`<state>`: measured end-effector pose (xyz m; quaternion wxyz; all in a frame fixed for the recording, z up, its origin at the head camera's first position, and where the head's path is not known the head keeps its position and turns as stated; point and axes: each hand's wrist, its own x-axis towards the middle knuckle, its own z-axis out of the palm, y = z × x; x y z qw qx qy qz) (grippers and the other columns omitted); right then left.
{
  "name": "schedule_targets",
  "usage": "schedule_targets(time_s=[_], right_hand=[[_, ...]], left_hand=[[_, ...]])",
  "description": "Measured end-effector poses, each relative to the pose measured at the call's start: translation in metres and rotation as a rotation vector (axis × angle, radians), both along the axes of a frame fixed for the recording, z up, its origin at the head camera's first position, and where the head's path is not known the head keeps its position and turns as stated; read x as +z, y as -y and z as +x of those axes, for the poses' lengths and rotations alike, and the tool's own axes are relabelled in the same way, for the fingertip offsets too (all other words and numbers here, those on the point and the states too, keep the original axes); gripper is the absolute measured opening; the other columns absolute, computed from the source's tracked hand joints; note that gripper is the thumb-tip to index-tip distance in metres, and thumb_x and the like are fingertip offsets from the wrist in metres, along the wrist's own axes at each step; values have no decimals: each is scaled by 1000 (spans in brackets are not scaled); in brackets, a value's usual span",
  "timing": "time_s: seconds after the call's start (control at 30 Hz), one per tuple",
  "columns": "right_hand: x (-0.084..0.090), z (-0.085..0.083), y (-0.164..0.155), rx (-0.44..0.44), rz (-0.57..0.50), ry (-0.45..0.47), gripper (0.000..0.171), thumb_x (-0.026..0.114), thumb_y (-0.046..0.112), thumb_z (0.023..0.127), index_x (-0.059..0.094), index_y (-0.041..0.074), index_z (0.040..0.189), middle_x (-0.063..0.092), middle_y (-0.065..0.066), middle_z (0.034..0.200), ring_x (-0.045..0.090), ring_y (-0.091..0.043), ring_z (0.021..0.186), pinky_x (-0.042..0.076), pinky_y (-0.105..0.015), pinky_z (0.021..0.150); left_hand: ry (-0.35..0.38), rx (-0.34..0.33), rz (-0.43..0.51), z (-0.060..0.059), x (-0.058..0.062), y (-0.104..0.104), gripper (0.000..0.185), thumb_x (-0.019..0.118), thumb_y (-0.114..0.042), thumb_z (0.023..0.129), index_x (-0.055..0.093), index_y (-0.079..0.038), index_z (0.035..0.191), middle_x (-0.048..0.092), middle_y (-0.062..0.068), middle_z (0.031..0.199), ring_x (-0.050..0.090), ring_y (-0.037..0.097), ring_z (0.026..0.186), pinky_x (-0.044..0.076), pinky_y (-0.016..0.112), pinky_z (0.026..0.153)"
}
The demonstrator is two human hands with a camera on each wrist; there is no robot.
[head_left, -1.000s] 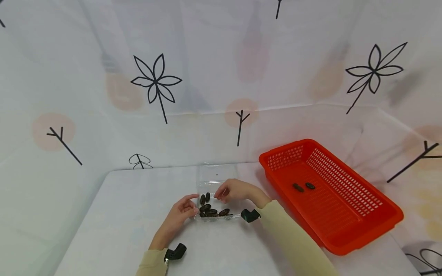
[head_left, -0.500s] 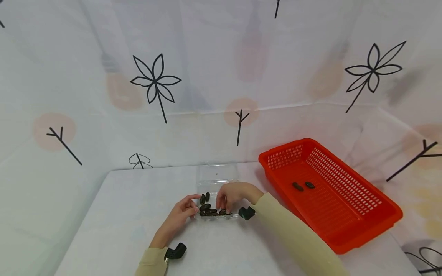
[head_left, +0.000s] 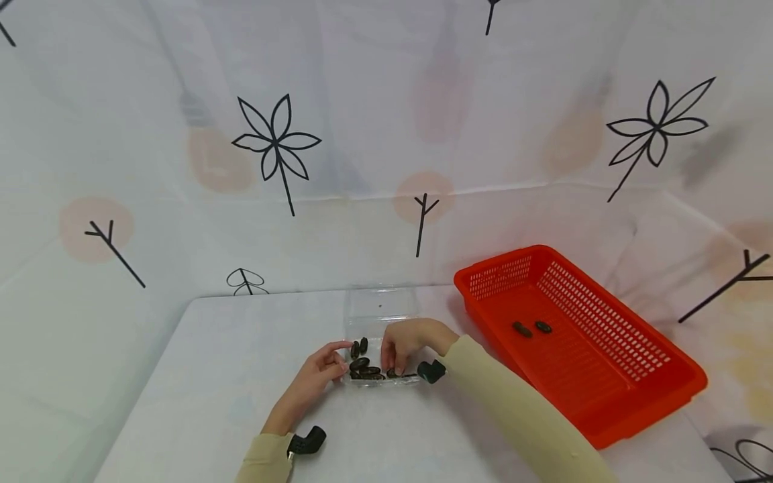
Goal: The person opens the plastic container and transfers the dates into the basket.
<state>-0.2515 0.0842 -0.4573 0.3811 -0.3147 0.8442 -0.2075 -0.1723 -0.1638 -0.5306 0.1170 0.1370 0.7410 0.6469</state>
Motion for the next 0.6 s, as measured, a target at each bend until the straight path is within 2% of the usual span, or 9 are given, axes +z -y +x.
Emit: schedule_targets(time_s=[0.3,0.6], right_hand=[[9,-2,-8,-4,-153,-5,23,70,1,88,80,16,101,70,10,92,60,-11,87,49,-31,81],[14,-4,-20,-51,-247,27,24,66,1,92,76,10,111,70,7,100,62,-15,94,53,-33,83]], left_hand=[[6,-8,-23,1,-1,0,50,67,-11,96,50,-1,142,58,3,89,57,14,74,48,27,71],[2,-5,-14,0,-1,-1,50,67,-9,96,49,0,142,57,5,88,56,15,74,49,27,70]])
